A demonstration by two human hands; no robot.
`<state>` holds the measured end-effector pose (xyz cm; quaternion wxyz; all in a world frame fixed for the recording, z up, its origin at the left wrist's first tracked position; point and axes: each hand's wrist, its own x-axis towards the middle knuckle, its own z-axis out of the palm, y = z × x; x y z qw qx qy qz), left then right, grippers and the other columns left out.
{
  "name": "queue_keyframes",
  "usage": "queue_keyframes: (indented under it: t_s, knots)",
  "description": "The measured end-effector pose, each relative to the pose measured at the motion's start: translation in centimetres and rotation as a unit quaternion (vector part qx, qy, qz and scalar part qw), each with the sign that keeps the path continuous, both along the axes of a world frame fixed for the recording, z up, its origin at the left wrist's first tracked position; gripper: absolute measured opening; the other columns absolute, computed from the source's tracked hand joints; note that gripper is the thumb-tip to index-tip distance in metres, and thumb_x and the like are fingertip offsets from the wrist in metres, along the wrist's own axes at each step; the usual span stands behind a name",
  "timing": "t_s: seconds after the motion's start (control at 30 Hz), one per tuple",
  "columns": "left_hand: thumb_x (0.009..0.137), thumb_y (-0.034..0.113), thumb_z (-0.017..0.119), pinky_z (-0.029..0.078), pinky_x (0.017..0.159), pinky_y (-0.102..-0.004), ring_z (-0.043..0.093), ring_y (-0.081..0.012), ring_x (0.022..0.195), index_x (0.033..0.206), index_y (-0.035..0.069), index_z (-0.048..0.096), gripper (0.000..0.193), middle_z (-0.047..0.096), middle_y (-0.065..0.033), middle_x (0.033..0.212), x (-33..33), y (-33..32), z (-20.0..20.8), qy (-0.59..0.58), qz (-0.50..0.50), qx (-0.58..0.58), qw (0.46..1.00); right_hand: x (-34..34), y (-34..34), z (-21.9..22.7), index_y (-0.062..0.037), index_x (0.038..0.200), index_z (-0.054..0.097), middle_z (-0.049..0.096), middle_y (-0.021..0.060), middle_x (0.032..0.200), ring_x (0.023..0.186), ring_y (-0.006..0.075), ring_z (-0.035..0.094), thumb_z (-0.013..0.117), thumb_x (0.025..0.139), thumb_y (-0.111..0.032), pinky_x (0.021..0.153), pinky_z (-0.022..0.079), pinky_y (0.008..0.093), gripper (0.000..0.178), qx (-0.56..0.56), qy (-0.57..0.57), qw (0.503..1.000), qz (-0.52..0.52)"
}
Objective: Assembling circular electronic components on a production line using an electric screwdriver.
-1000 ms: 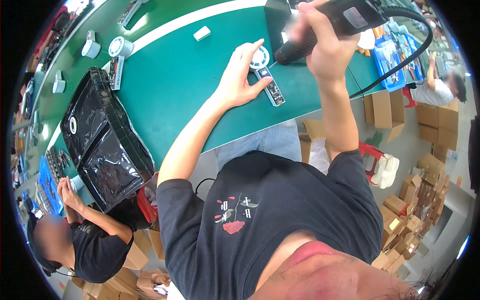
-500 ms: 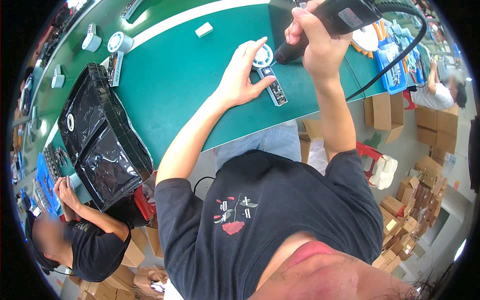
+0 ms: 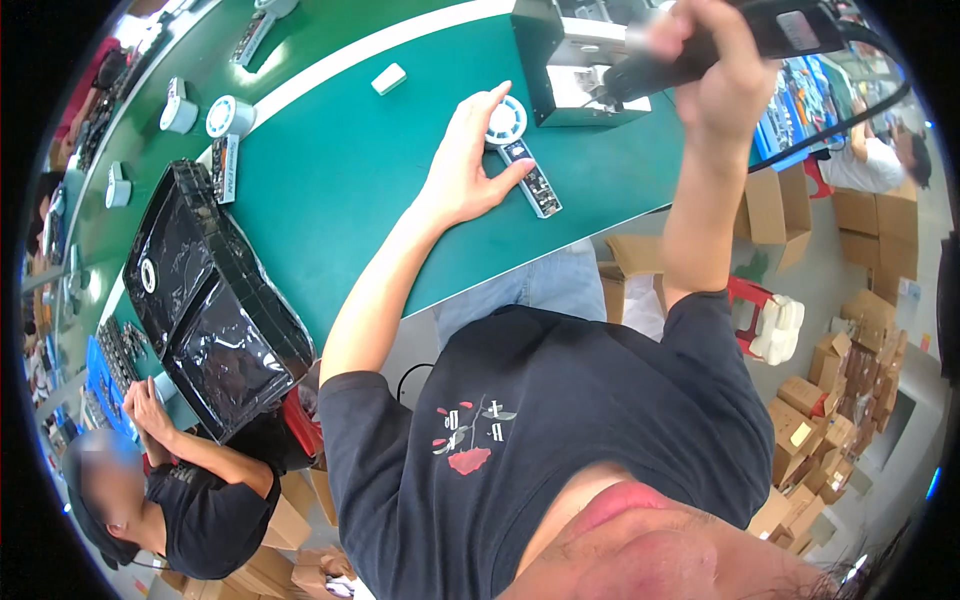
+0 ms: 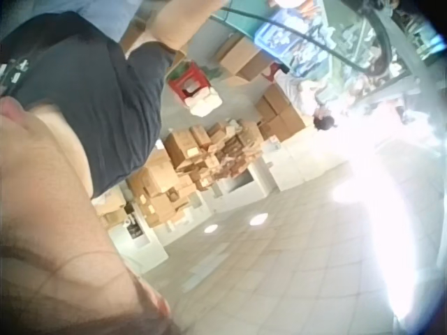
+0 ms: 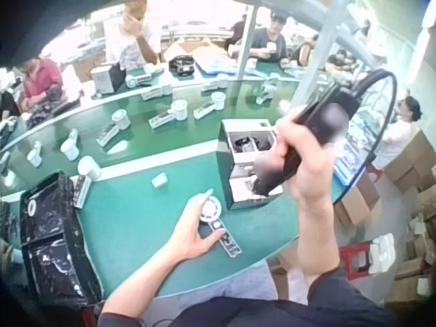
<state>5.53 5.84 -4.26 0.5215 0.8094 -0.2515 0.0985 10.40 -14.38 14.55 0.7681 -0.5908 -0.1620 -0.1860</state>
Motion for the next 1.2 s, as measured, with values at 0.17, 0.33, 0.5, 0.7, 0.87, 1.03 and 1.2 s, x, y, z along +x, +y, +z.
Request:
queue_keyframes:
  t_s: [0.17, 0.33, 0.5, 0.7, 0.87, 1.03, 1.2]
  knots:
    - [0.082, 0.015, 0.084, 0.041, 0.114, -0.0419, 0.051, -0.0328, 0.134, 0.156, 0.006, 0.037, 0.088, 0.047, -0.0194, 0.145, 0.0, 0.0, 0.0, 0.013, -0.002, 0.003, 1.000, 2.5, -2.7, -0.1, -0.0019, 0.085, 0.060, 0.057, 0.0054, 0.066, 0.052, 0.0152, 0.055, 0.064, 0.093, -0.005, 0.050, 0.047, 0.0280, 0.010, 0.001, -0.026, 0.995, -0.092]
    - [0.082, 0.014, 0.083, 0.040, 0.114, -0.0423, 0.050, -0.0331, 0.135, 0.156, 0.005, 0.036, 0.088, 0.047, -0.0202, 0.145, 0.0, 0.1, 0.0, 0.007, -0.006, 0.000, 1.000, 3.3, -2.0, -1.7, -0.0006, 0.081, 0.062, 0.059, 0.0062, 0.061, 0.045, 0.0149, 0.054, 0.066, 0.090, -0.002, 0.044, 0.045, 0.0264, 0.010, -0.042, 0.026, 0.989, -0.139]
    - [0.081, 0.014, 0.084, 0.040, 0.114, -0.0425, 0.050, -0.0334, 0.135, 0.156, 0.005, 0.036, 0.089, 0.048, -0.0203, 0.145, 0.1, 0.2, -0.4, 0.005, -0.001, -0.007, 1.000, 0.5, -1.8, -2.6, -0.0013, 0.084, 0.061, 0.058, 0.0058, 0.063, 0.049, 0.0153, 0.056, 0.064, 0.091, -0.002, 0.048, 0.046, 0.0269, 0.008, -0.028, 0.030, 0.995, -0.094]
    - [0.081, 0.016, 0.085, 0.040, 0.115, -0.0428, 0.050, -0.0336, 0.135, 0.157, 0.007, 0.036, 0.091, 0.048, -0.0200, 0.144, -0.2, 0.3, 0.0, 0.002, 0.007, 0.007, 1.000, -6.4, -0.7, -3.7, -0.0002, 0.102, 0.059, 0.056, 0.0104, 0.070, 0.056, 0.0191, 0.054, 0.060, 0.093, -0.004, 0.059, 0.050, 0.0386, 0.010, -0.026, 0.021, 0.999, -0.001]
    - [0.082, 0.017, 0.085, 0.041, 0.114, -0.0425, 0.051, -0.0329, 0.135, 0.157, 0.008, 0.036, 0.091, 0.048, -0.0194, 0.144, 0.0, 0.2, -0.3, 0.009, 0.005, -0.005, 1.000, -8.8, 0.5, -4.2, 0.0009, 0.104, 0.056, 0.057, 0.0124, 0.069, 0.055, 0.0196, 0.054, 0.060, 0.092, -0.003, 0.059, 0.051, 0.0385, 0.013, -0.034, 0.041, 0.999, 0.009]
    - [0.081, 0.018, 0.085, 0.041, 0.114, -0.0421, 0.051, -0.0322, 0.135, 0.157, 0.008, 0.036, 0.092, 0.049, -0.0189, 0.144, 0.1, 0.1, -0.4, 0.006, 0.001, -0.015, 1.000, -9.5, 0.8, -4.7, 0.0015, 0.103, 0.056, 0.058, 0.0127, 0.069, 0.055, 0.0198, 0.054, 0.062, 0.092, -0.003, 0.059, 0.052, 0.0379, 0.014, -0.044, 0.056, 0.997, 0.006]
    - [0.081, 0.019, 0.086, 0.041, 0.114, -0.0423, 0.052, -0.0326, 0.135, 0.157, 0.008, 0.036, 0.092, 0.049, -0.0189, 0.144, 0.1, 0.1, -0.5, 0.001, 0.004, -0.010, 1.000, -9.4, 0.8, -5.3, 0.0016, 0.104, 0.056, 0.058, 0.0122, 0.069, 0.055, 0.0197, 0.055, 0.061, 0.091, -0.002, 0.059, 0.052, 0.0375, 0.013, -0.052, 0.052, 0.997, 0.006]
